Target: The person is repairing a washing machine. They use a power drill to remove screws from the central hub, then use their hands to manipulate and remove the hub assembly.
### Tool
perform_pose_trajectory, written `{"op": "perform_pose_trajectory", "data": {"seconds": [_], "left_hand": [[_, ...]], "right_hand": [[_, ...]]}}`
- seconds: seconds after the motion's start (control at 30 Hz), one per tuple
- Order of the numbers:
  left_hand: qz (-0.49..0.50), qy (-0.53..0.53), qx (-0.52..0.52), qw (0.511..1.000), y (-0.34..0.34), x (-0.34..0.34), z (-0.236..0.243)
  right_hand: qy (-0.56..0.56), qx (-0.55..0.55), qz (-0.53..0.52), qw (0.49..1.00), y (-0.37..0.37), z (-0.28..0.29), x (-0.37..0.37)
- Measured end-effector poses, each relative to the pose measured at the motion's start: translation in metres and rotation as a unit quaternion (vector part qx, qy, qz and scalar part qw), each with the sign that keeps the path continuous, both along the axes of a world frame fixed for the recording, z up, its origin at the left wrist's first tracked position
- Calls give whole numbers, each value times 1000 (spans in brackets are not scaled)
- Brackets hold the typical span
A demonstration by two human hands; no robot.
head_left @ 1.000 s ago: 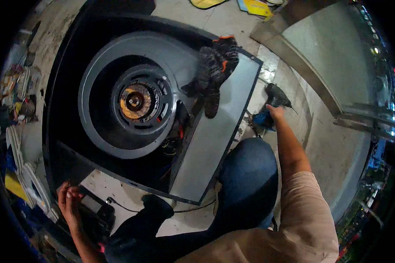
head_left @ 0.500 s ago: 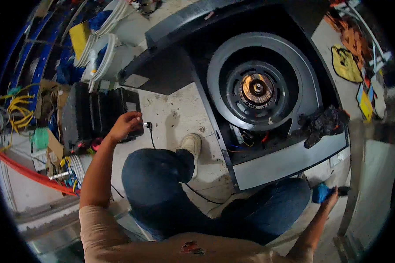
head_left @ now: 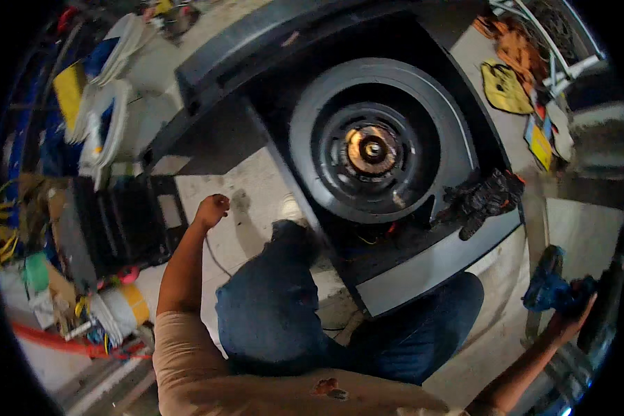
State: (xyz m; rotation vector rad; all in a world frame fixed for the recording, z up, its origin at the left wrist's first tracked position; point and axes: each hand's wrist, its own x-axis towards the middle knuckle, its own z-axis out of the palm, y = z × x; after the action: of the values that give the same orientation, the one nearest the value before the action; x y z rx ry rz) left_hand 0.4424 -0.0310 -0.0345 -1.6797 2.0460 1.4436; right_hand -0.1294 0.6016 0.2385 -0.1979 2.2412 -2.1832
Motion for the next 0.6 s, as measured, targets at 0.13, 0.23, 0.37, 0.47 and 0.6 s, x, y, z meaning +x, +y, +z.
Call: {"op": "perform_pose_trajectory", "data": {"seconds": [0.13,0.23,0.37,0.47,0.6], "left_hand": [[-129,-114,-74,982,-3,-24,-82],[-138,-201,-127,961,5,-39,-105],[-101,-242,-214,941,9,-46,-130],[-106,-251,-254,928,10,-40,-155],[-114,-277,-230,926,4,-35,-169]], "right_hand": [[-53,-35,153,986,-69,32,30],[-99,-55,106,988,-111,36,47],[-101,-22,164,981,-145,33,65],[-147,-22,199,969,-168,33,77],[-184,1,245,952,-184,31,87]]}}
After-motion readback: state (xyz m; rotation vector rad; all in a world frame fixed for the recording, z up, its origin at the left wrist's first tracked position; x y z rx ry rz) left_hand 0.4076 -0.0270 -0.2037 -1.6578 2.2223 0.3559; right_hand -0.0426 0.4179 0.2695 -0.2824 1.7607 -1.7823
